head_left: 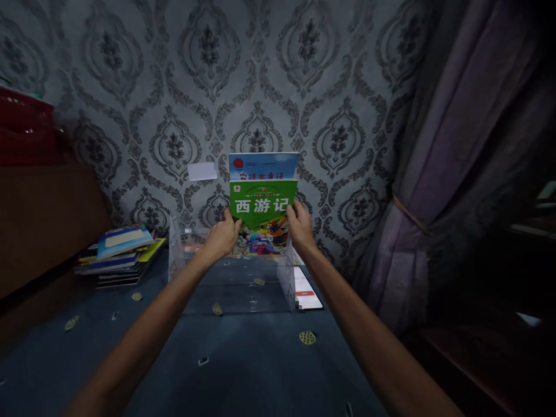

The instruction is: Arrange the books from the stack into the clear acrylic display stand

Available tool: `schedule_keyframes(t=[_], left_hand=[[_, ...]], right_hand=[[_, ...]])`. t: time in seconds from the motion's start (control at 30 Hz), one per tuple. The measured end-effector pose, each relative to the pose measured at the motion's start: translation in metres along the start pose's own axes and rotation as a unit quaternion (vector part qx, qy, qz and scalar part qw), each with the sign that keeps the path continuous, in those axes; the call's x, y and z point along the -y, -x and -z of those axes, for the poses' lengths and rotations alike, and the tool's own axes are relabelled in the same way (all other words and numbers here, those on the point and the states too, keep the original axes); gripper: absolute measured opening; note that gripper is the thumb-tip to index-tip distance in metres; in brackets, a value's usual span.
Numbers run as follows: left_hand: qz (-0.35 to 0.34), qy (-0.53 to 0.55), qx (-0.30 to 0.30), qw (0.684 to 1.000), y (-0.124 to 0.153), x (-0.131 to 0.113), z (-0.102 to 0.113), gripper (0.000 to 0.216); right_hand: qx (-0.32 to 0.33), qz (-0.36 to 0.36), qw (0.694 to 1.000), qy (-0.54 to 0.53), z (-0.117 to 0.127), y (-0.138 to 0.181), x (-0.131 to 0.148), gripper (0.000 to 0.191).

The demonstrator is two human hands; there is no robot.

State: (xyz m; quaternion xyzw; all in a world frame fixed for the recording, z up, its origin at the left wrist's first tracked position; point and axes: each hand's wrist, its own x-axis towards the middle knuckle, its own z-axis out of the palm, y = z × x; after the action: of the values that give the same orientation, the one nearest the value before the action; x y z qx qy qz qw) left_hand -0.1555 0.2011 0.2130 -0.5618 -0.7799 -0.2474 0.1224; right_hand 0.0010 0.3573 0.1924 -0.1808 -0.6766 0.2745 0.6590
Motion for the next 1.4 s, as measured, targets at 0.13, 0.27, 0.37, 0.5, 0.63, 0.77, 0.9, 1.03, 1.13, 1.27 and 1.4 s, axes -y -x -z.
schedule_keyframes(t=[0.13,0.27,0.37,0.5,0.63,0.77,0.9,1.03,1.13,1.27,1.4], left_hand=[[0.0,-0.006,-0.006,1.0,0.002,0.001,0.001,0.055],[0.014,-0.016,-0.009,1.0,0.003,-0.001,0.002,0.062],[0.02,-0.015,-0.007,1.0,0.004,-0.001,0.002,0.064],[0.013,-0.009,-0.014,1.0,0.007,0.002,-0.002,0.065],[0.016,-0.003,-0.024,1.0,0.012,0.004,-0.004,0.064],[0.032,0.005,-0.009,0.999,0.017,0.0,-0.001,0.062],[0.047,-0.004,0.003,0.999,0.018,-0.002,0.002,0.062],[0.056,-0.007,0.009,0.998,0.021,-0.002,0.004,0.061],[0.05,-0.003,0.008,0.999,0.025,-0.003,0.006,0.06],[0.041,-0.005,0.002,0.999,0.029,-0.002,0.007,0.06],[0.031,0.003,-0.003,0.999,0.031,0.0,0.007,0.059]], right_hand=[[0.001,0.001,1.0,0.007,0.0,0.0,-0.001,0.043],[0.009,0.002,1.0,0.013,0.002,0.0,0.001,0.043],[0.015,0.0,1.0,0.015,0.003,0.001,0.003,0.044],[0.012,-0.009,1.0,0.018,0.006,0.008,0.004,0.047],[0.011,-0.002,1.0,0.028,0.011,0.022,0.005,0.049],[0.018,0.006,0.999,0.038,0.016,0.034,0.005,0.051],[0.022,-0.001,0.999,0.046,0.019,0.042,0.004,0.052],[0.014,-0.012,0.998,0.055,0.018,0.049,0.004,0.052],[-0.005,-0.015,0.998,0.059,0.016,0.055,0.007,0.052],[0.003,-0.013,0.999,0.049,0.015,0.061,0.013,0.052],[-0.001,-0.036,0.998,0.045,0.015,0.065,0.018,0.057]])
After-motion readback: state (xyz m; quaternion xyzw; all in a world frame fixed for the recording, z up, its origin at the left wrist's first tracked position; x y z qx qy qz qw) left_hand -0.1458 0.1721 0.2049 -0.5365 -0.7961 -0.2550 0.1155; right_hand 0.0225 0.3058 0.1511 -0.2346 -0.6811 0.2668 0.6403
